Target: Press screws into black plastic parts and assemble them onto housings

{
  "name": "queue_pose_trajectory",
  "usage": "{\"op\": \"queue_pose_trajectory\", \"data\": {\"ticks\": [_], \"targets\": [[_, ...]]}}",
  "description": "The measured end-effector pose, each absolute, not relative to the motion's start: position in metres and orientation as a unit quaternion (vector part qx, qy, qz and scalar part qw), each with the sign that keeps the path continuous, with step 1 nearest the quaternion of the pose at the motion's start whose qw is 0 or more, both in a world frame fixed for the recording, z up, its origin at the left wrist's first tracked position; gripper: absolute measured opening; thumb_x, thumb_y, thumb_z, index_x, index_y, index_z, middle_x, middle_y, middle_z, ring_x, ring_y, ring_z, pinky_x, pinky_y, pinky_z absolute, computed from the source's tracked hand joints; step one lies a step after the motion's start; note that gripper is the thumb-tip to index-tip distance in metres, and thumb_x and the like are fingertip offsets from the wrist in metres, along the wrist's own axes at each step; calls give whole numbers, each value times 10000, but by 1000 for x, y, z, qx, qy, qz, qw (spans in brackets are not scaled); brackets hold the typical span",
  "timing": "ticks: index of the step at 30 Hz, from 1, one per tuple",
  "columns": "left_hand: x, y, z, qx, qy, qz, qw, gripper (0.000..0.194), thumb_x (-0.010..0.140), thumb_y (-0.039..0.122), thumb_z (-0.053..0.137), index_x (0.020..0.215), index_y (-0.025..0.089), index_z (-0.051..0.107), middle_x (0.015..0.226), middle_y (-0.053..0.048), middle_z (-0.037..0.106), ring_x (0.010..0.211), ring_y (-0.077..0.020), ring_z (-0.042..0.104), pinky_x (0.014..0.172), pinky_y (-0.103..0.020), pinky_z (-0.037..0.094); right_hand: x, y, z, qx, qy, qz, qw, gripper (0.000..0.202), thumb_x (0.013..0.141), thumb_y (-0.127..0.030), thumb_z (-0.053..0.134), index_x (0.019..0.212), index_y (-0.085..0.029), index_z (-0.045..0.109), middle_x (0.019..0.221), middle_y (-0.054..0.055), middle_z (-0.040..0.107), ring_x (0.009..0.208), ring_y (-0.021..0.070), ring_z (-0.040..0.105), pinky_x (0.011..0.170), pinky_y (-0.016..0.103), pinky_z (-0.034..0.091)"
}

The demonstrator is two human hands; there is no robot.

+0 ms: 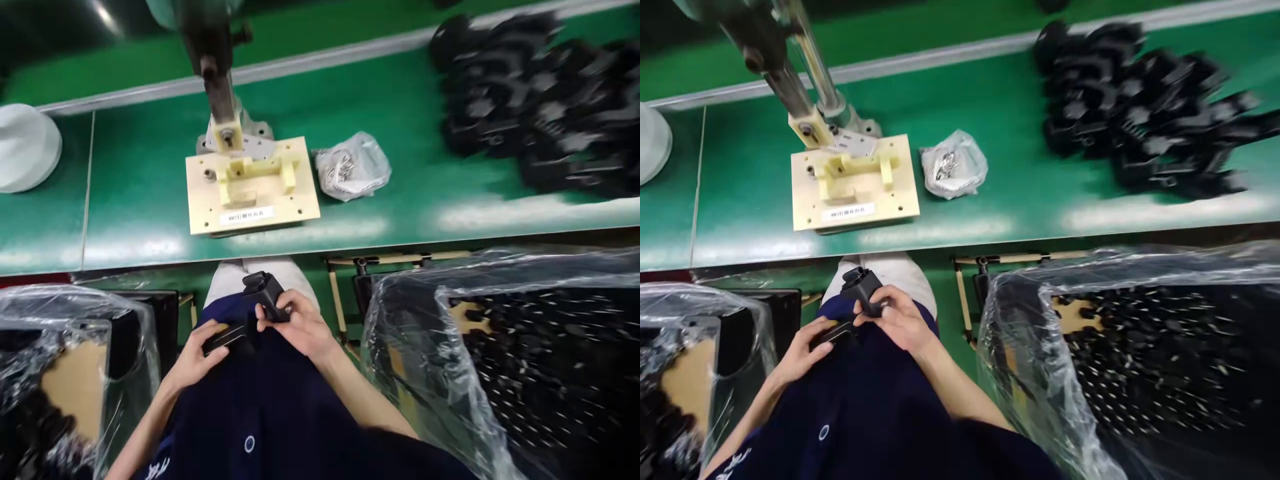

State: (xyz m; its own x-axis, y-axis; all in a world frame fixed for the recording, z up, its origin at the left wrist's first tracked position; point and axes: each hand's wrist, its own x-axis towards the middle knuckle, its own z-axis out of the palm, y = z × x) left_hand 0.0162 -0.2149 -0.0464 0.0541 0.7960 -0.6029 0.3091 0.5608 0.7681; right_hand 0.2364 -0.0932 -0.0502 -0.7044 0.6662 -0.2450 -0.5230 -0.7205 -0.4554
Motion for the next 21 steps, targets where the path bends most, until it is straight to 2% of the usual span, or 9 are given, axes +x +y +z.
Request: {"op": "queue_pose_trajectory", "data": {"ticks": [3, 5, 7, 9, 11, 13, 17, 19, 21], "targets": [[17, -206, -31, 469, 630, 152, 600, 482, 781, 600, 625, 1059, 206, 626, 1111, -101, 644, 1071, -298, 590, 978, -420, 444, 240, -100, -58, -301, -315, 834, 339, 517, 728, -414, 770, 1145, -222, 533, 884, 24, 655, 633, 142, 634, 704, 345, 543], [15, -194, -15, 481, 611, 81, 623, 456, 827, 577, 584, 1066, 189, 591, 1078, -101, 652, 1001, -274, 610, 930, -407, 464, 246, -103, -60, -354, -377, 784, 343, 787, 727, -418, 768, 1374, -237, 358, 934, 30, 632, 678, 156, 640, 743, 360, 551], [16, -184, -1, 474, 597, 23, 646, 432, 839, 543, 596, 1068, 178, 573, 1043, -97, 660, 966, -259, 619, 907, -397, 475, 252, -105, -63, -389, -392, 754, 357, 947, 709, -419, 776, 1459, -241, 227, 1005, 51, 625, 793, 192, 661, 821, 393, 551], [19, -175, 10, 459, 579, 6, 674, 487, 791, 495, 681, 1137, 176, 556, 1137, -112, 648, 1063, -266, 606, 969, -399, 459, 257, -107, -66, -401, -343, 754, 392, 890, 683, -442, 785, 1417, -267, 312, 1105, 71, 621, 900, 226, 666, 885, 430, 540], [23, -169, 18, 447, 555, 1, 701, 618, 710, 439, 775, 1224, 188, 543, 1258, -121, 612, 1178, -283, 562, 1051, -410, 417, 261, -109, -71, -392, -254, 783, 411, 670, 679, -494, 766, 1252, -283, 490, 1169, 70, 617, 999, 245, 652, 942, 456, 516], [26, -163, 22, 437, 534, -15, 723, 634, 653, 413, 817, 1199, 187, 587, 1243, -110, 626, 1157, -290, 571, 1052, -414, 420, 264, -111, -76, -367, -176, 821, 399, 500, 668, -542, 746, 1055, -271, 584, 1140, 63, 631, 1072, 252, 625, 960, 456, 500], [24, -157, 24, 343, 547, -48, 762, 495, 598, 422, 830, 991, 161, 681, 945, -59, 699, 877, -248, 636, 793, -344, 520, 270, -114, -80, -288, -158, 874, 358, 572, 546, -611, 779, 936, -234, 599, 1029, 77, 612, 1022, 259, 610, 826, 429, 535], [19, -154, 21, 295, 568, -2, 768, 488, 557, 423, 846, 933, 153, 693, 858, -45, 695, 808, -226, 631, 716, -309, 511, 275, -110, -77, -237, -204, 893, 325, 614, 483, -632, 797, 881, -216, 583, 949, 66, 585, 917, 246, 616, 744, 409, 540], [14, -152, 15, 268, 600, 74, 750, 478, 510, 408, 866, 878, 155, 693, 796, -32, 688, 754, -204, 628, 682, -289, 502, 282, -101, -72, -200, -271, 895, 292, 573, 485, -628, 795, 796, -207, 563, 861, 44, 569, 803, 215, 615, 700, 397, 534]]}}
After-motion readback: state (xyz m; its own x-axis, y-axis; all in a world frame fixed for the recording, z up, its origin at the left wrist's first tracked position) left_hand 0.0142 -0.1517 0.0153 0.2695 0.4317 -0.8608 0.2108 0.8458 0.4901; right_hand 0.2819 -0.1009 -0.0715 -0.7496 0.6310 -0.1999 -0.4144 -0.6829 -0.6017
